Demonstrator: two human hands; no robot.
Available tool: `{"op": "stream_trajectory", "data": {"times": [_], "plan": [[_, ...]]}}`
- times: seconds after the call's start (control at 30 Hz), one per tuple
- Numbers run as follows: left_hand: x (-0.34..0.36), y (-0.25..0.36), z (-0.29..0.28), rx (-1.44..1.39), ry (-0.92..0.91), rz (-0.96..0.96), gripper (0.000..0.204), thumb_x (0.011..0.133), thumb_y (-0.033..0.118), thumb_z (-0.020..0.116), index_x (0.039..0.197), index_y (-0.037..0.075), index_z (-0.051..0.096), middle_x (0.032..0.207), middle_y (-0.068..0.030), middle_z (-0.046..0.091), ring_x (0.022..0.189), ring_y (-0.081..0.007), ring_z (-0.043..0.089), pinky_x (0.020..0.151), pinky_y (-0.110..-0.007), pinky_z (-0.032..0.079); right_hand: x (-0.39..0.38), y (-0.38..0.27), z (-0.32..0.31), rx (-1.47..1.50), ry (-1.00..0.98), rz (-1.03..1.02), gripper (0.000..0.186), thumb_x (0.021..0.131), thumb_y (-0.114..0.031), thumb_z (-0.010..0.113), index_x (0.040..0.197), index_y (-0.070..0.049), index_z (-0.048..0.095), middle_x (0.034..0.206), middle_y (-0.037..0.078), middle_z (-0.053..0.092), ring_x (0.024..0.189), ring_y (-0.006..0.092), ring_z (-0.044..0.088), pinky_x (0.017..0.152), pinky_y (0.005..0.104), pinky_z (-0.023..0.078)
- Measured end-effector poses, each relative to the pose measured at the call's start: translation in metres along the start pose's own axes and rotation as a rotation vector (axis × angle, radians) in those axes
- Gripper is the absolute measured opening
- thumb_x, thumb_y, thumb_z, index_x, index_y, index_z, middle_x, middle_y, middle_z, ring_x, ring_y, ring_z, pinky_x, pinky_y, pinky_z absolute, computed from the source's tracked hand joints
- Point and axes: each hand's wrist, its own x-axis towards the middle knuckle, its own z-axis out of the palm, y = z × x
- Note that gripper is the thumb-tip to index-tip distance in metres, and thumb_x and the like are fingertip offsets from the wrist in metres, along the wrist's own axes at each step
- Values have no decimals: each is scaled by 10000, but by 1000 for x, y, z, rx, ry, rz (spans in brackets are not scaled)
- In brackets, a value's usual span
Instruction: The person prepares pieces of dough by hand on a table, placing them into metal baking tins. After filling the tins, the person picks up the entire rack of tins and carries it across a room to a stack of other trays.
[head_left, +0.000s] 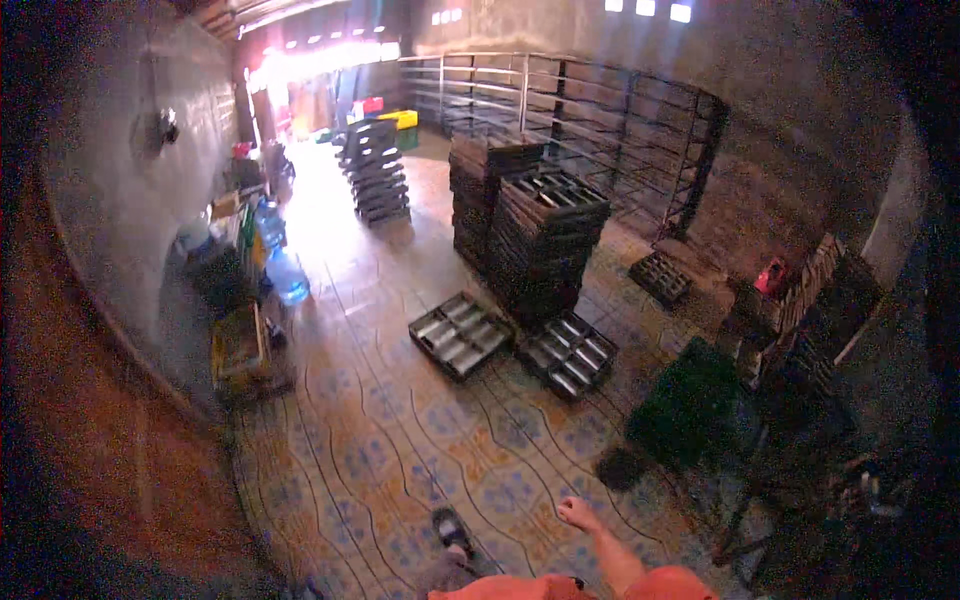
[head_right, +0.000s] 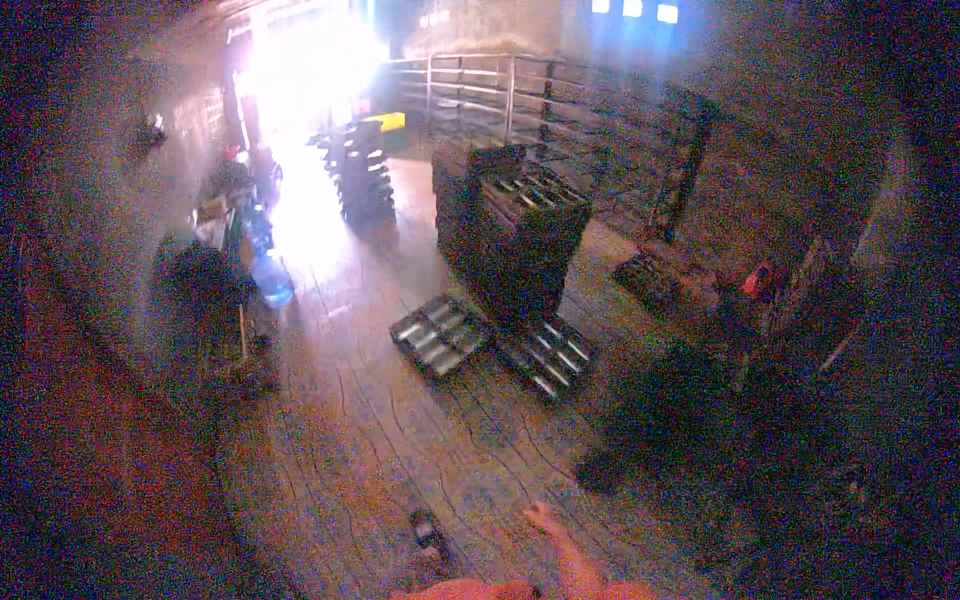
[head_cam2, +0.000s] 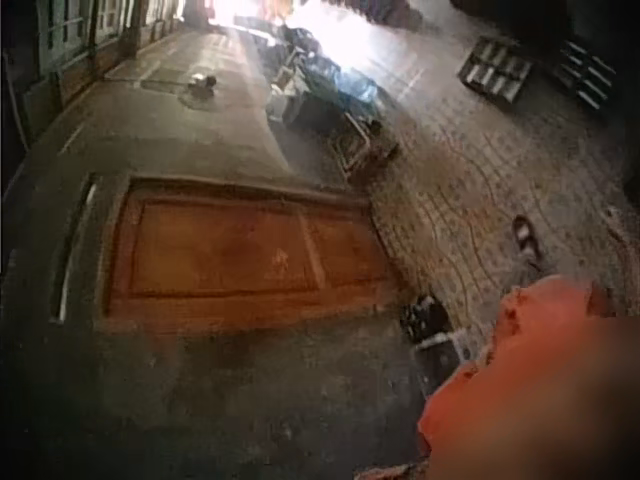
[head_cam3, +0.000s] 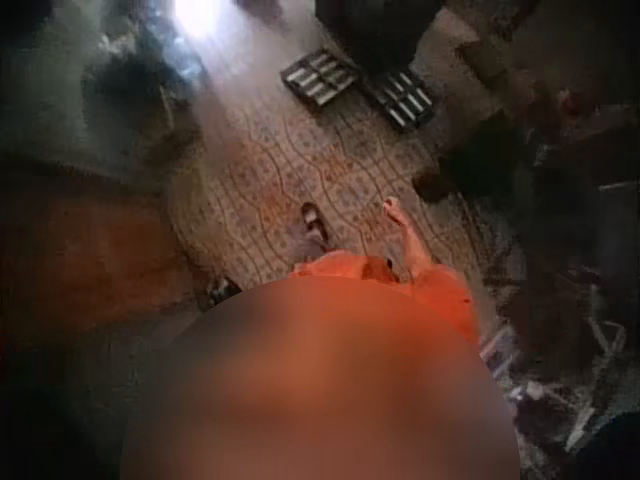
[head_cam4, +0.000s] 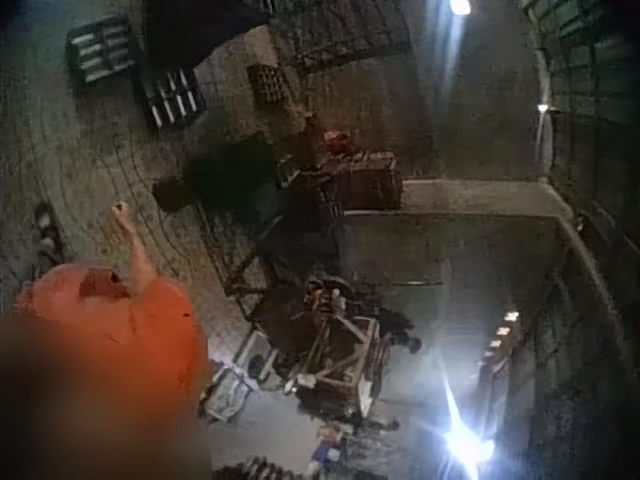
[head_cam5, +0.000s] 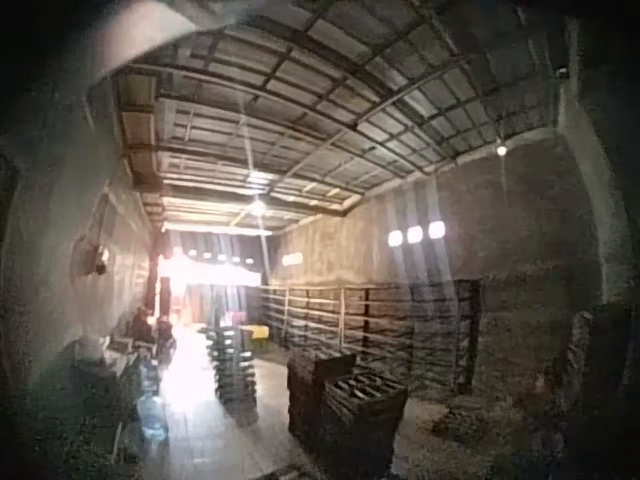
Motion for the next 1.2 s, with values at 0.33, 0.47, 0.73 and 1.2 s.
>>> {"op": "stream_trajectory", "data": {"times": [0.33, 0.47, 0.73, 1.2], "plan": [[293, 356, -194, 127, 62, 333, 287, 916, 343, 696, 1003, 70, 673, 793, -71, 683, 703, -208, 637, 633, -378, 507, 131, -35, 28, 102, -291, 579, 470, 884, -461, 646, 1035, -19, 697, 894, 115, 708, 752, 207, 685, 666, 414, 534], [404, 480, -263, 144, 128, 432, 291, 915, 344, 699, 1003, 68, 672, 788, -73, 680, 692, -209, 633, 624, -380, 503, 247, -83, 35, 148, -263, 611, 490, 875, -483, 639, 1026, -20, 693, 856, 108, 700, 738, 211, 679, 652, 419, 528], [559, 614, -294, 139, -11, 364, 300, 913, 347, 705, 1003, 63, 671, 779, -77, 674, 669, -211, 624, 607, -384, 495, 503, -161, 11, -61, 66, 300, 529, 857, -526, 625, 1009, -23, 684, 781, 94, 684, 710, 217, 667, 625, 427, 516], [779, 635, -461, 314, -88, 401, 317, 909, 352, 715, 1004, 54, 668, 763, -84, 663, 630, -215, 609, 576, -390, 482, 704, -292, 56, -69, 556, 80, 166, 945, -212, 641, 906, -52, 628, 706, 55, 586, 632, 172, 583, 548, 381, 466]]}}
